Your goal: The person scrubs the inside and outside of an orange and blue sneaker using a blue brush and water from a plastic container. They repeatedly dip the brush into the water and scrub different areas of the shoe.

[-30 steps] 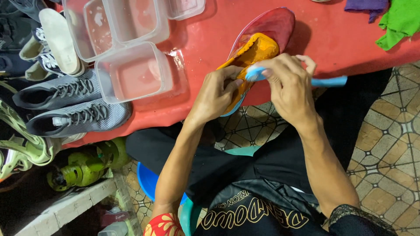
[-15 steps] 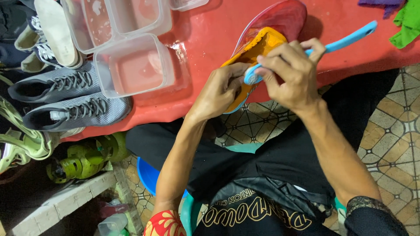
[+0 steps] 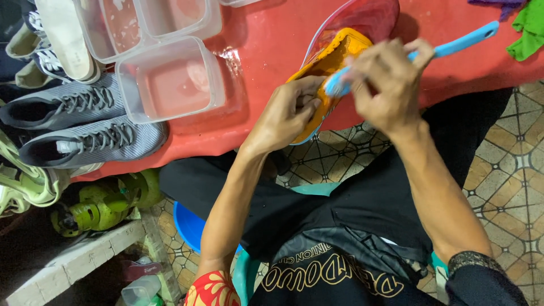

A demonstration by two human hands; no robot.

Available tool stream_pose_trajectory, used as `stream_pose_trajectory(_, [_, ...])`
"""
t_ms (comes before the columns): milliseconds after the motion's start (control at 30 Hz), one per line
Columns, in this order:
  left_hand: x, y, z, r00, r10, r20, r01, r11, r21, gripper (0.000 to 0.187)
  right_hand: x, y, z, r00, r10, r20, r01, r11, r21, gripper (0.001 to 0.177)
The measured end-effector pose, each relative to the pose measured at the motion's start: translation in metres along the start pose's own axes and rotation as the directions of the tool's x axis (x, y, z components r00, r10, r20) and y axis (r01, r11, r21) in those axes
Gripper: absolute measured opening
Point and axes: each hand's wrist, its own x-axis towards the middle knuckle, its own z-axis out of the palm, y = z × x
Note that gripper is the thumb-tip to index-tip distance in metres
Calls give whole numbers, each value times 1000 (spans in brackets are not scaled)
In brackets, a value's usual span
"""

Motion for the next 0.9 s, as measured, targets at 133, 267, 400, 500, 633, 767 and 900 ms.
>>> stream_pose_trajectory(133, [0,-15,3,999,37,20,-33,985,-168,45,-2,-13,8,998,-68,-19,68,998,-2,15])
stream_pose_trajectory(267, [-2,-10,0,1000,-21,10,22,995,-94,45,-8,2,4,1000,28,-1,-28,998,-62,9])
stream_pose_trajectory(400, [0,-12,0,1000,-13,5,13,996,-88,49,-4,-5,7,999,26,-21,-26,1000,5,18])
stream_pose_trajectory(500, [1,-17,2,999,-27,-17,26,996,-82,50,-5,2,11,998,54,-43,-56,998,-41,20])
stream_pose_trajectory(633, [1,-15,2,1000,10,-17,-12,992,-123,54,2,-25,3,993,117,-10,-117,993,3,21])
stream_pose_trajectory(767, [0,-16,2,999,18,-27,-21,996,-91,52,1,-27,2,991,137,-2,-137,990,41,31])
stream_pose_trajectory(900, [2,-14,2,998,31,-48,-35,995,-97,46,1,-18,4,996,89,-16,-90,994,-66,47])
